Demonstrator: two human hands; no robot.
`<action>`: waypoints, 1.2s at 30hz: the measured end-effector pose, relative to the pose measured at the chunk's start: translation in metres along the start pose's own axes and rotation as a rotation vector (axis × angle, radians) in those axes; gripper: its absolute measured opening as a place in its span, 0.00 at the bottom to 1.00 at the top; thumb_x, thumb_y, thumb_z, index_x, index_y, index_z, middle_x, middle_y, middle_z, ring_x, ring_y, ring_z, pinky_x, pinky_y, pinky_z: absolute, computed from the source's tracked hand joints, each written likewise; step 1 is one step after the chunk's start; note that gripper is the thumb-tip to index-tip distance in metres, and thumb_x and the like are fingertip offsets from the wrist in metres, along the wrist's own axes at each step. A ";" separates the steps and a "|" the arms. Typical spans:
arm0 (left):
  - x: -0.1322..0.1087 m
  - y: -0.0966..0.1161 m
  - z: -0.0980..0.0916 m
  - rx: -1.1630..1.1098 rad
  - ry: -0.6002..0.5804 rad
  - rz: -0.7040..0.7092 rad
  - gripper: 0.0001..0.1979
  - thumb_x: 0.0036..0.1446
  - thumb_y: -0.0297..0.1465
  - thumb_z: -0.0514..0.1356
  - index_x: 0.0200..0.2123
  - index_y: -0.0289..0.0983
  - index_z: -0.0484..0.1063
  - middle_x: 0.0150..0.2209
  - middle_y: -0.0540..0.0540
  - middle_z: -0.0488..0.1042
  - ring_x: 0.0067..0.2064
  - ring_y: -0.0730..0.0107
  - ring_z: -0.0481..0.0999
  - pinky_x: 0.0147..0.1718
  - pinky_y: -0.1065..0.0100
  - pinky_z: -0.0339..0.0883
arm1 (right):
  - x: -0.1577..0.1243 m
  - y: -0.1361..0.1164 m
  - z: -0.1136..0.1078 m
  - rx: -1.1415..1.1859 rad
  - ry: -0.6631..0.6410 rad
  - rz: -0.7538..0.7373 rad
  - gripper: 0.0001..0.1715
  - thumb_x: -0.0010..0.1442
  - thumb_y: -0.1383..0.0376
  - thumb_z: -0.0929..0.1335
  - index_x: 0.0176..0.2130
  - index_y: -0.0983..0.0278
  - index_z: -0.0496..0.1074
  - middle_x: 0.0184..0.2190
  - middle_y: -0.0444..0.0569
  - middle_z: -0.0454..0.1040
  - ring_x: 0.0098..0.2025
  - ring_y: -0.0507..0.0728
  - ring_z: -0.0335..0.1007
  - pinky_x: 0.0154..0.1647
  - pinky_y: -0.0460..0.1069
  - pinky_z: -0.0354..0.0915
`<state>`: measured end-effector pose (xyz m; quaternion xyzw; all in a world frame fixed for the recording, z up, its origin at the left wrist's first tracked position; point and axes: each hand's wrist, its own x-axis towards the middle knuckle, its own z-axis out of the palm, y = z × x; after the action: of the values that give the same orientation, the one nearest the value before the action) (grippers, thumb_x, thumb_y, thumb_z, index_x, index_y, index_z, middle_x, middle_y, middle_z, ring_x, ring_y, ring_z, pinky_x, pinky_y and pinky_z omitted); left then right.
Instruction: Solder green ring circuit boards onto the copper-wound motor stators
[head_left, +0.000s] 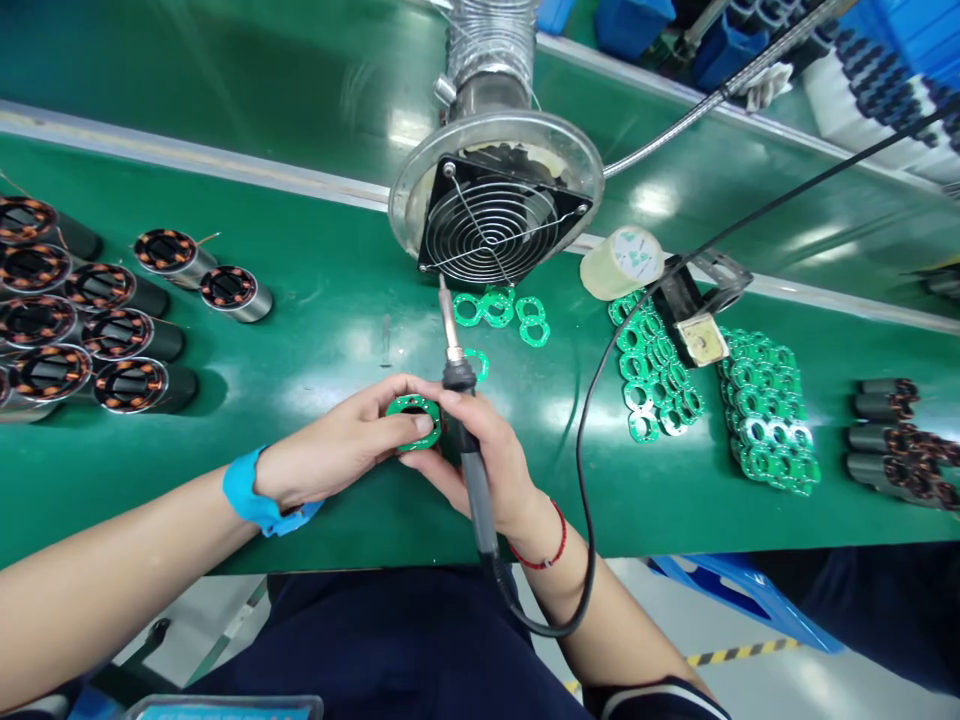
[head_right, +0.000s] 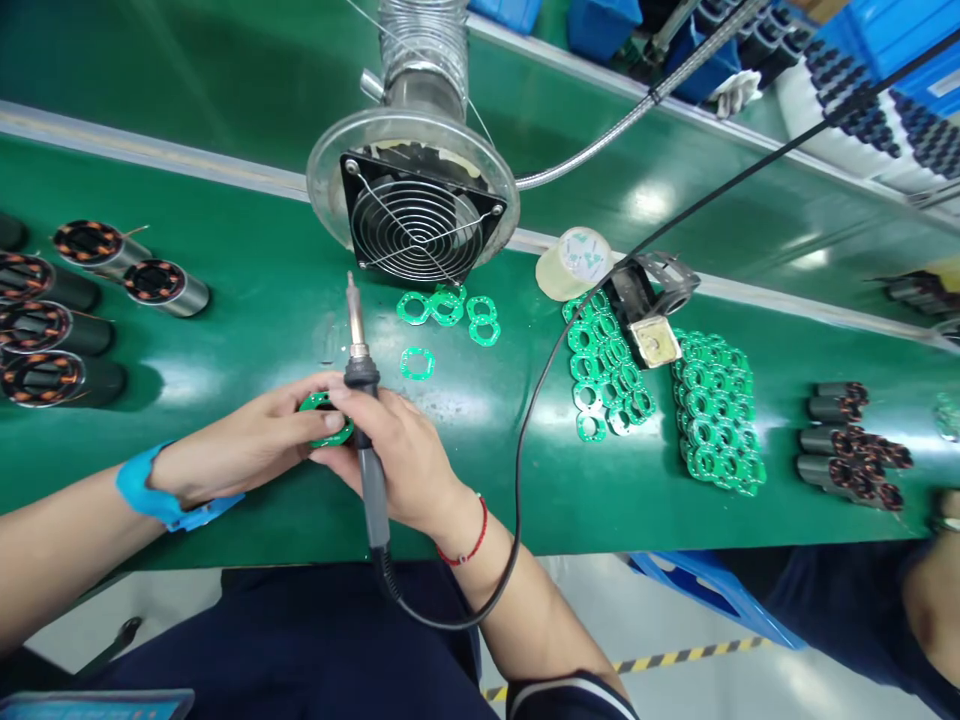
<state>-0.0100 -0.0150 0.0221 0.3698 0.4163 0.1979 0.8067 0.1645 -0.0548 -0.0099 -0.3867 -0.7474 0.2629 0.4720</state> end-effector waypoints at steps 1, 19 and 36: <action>0.000 0.000 0.001 -0.022 0.002 0.000 0.15 0.55 0.37 0.68 0.44 0.38 0.72 0.39 0.48 0.76 0.41 0.67 0.73 0.41 0.66 0.66 | 0.000 -0.001 0.000 0.009 0.003 -0.009 0.39 0.63 0.64 0.72 0.66 0.50 0.55 0.54 0.51 0.77 0.55 0.62 0.78 0.53 0.60 0.77; -0.006 -0.001 0.002 0.143 -0.012 0.067 0.16 0.60 0.38 0.63 0.47 0.40 0.65 0.41 0.48 0.71 0.40 0.68 0.72 0.41 0.64 0.69 | 0.004 -0.002 -0.013 -0.338 0.141 -0.156 0.19 0.64 0.70 0.67 0.51 0.51 0.68 0.27 0.42 0.73 0.30 0.56 0.71 0.32 0.53 0.69; -0.013 -0.009 0.011 0.788 0.533 0.783 0.18 0.54 0.37 0.65 0.45 0.45 0.61 0.46 0.41 0.71 0.50 0.52 0.71 0.51 0.49 0.66 | 0.014 -0.023 0.001 0.833 0.126 0.656 0.24 0.58 0.54 0.74 0.49 0.55 0.64 0.27 0.36 0.68 0.26 0.50 0.70 0.28 0.46 0.70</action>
<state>-0.0090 -0.0336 0.0266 0.7033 0.4787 0.3966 0.3449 0.1522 -0.0561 0.0138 -0.3949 -0.3899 0.6473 0.5225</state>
